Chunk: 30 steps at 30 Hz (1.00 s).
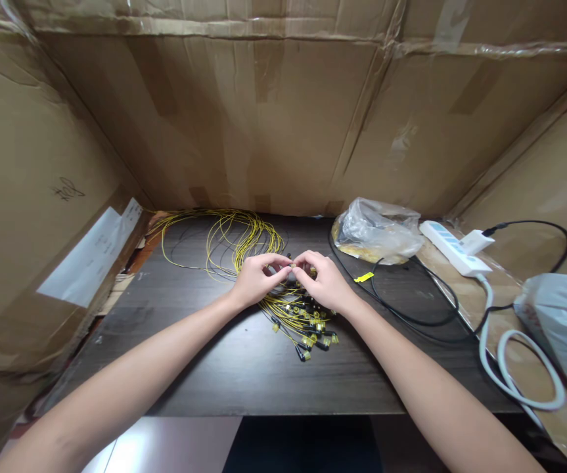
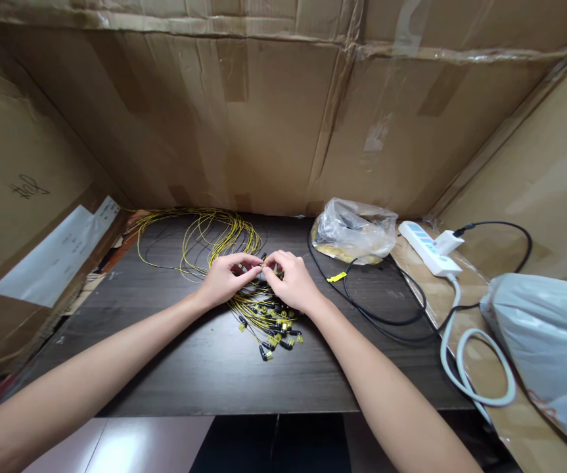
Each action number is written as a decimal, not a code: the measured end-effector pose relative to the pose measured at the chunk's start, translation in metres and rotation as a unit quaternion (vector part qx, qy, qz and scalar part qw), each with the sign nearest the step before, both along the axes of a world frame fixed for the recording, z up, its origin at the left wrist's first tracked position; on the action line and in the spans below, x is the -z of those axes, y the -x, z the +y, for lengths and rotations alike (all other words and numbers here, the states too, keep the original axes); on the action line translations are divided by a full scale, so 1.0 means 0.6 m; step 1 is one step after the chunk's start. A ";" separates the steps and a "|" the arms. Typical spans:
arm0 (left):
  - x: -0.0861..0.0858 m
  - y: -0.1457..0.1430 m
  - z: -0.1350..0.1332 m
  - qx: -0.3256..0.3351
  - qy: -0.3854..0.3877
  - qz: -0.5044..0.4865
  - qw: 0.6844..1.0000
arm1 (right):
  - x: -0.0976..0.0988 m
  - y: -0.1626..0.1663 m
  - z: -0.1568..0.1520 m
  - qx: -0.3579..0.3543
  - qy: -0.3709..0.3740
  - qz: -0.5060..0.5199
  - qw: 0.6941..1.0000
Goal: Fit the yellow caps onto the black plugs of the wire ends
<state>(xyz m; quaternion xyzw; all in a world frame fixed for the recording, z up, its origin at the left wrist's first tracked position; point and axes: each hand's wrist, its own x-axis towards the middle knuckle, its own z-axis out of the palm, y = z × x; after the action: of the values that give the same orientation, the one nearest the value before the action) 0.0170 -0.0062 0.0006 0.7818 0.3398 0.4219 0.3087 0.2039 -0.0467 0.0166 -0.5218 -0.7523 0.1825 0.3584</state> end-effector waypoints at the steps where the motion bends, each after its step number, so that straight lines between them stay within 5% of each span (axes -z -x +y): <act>1: 0.000 0.000 0.000 0.002 0.008 0.000 1.000 | 0.000 0.000 0.000 0.008 -0.006 -0.012 1.000; 14: 0.000 -0.001 -0.002 -0.004 0.034 -0.016 0.999 | 0.004 0.000 0.000 0.020 -0.035 -0.037 0.999; 23: -0.001 0.001 0.000 0.006 0.054 -0.018 0.998 | 0.000 0.000 -0.004 0.018 -0.163 -0.109 0.980; 30: -0.004 0.000 -0.006 -0.003 0.019 -0.017 1.000 | 0.008 -0.002 0.002 0.012 -0.100 -0.043 0.994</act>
<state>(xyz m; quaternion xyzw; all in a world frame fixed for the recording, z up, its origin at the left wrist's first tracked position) 0.0172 -0.0095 0.0031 0.7674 0.3448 0.4294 0.3283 0.2052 -0.0454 0.0118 -0.4997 -0.7751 0.0791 0.3785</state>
